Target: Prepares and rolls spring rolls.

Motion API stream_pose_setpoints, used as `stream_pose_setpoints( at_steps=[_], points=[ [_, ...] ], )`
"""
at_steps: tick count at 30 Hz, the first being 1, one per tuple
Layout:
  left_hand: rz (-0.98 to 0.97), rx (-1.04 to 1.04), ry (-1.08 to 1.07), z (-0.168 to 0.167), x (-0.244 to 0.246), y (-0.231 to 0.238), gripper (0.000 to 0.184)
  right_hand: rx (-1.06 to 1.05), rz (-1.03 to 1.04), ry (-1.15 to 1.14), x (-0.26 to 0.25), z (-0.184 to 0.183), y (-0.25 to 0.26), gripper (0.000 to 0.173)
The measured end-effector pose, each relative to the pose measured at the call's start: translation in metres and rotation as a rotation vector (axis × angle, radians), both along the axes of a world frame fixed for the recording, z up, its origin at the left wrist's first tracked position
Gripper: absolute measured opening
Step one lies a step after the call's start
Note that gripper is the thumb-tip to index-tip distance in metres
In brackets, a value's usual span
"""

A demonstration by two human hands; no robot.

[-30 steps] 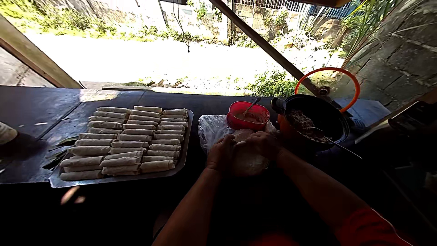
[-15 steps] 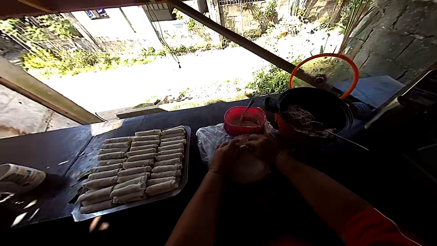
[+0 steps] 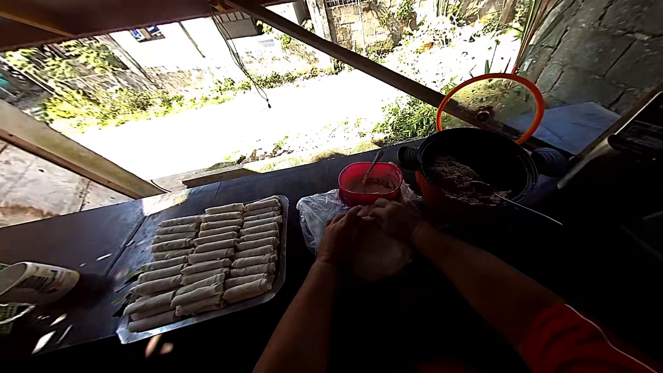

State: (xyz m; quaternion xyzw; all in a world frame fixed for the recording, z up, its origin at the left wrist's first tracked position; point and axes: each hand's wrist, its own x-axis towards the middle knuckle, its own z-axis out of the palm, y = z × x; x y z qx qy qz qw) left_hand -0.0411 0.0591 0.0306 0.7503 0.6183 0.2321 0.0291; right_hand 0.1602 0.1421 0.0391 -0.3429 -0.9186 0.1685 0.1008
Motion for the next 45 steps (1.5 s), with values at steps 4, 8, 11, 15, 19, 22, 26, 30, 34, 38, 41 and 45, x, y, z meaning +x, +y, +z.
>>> stream_pose_setpoints(
  at_steps=[4,8,11,15,19,22,26,30,34,38,41,45],
  points=[
    [0.02,0.006,0.032,-0.001,-0.002,0.004,0.042,0.0,-0.006,0.019,-0.002,-0.001,0.003,0.034],
    [0.009,-0.005,0.017,-0.001,0.001,0.01,0.044,0.001,-0.025,-0.029,-0.006,0.003,0.005,0.034],
    [-0.011,0.001,-0.01,-0.003,-0.003,0.019,0.043,0.028,-0.032,-0.04,-0.009,0.005,0.005,0.034],
    [-0.065,0.025,-0.215,0.005,-0.01,0.023,0.048,0.107,-0.073,0.103,-0.01,0.004,0.0,0.031],
    [-0.182,0.031,-0.553,0.022,-0.016,0.019,0.056,0.059,-0.054,0.366,-0.008,0.021,-0.009,0.028],
    [-0.199,-0.062,-0.744,0.038,-0.014,0.008,0.057,-0.044,-0.015,0.524,-0.007,0.035,-0.017,0.026],
    [-0.204,-0.112,-0.797,0.047,-0.011,-0.01,0.061,-0.157,-0.026,0.54,-0.004,0.047,-0.027,0.026],
    [-0.186,-0.071,-0.754,0.05,-0.007,-0.03,0.046,-0.312,0.044,0.597,0.002,0.056,-0.041,0.032],
    [-0.19,-0.156,-0.779,0.054,-0.006,-0.05,0.038,-0.253,0.104,0.63,0.007,0.055,-0.054,0.025],
    [-0.18,-0.075,-0.75,0.049,-0.001,-0.067,0.034,-0.284,0.094,0.614,0.01,0.056,-0.064,0.021],
    [-0.162,0.03,-0.668,0.043,0.005,-0.076,0.028,-0.383,0.062,0.612,0.013,0.057,-0.072,0.018],
    [-0.135,-0.033,-0.773,0.042,0.005,-0.09,0.024,-0.446,0.166,0.651,0.015,0.052,-0.079,0.029]
  ],
)
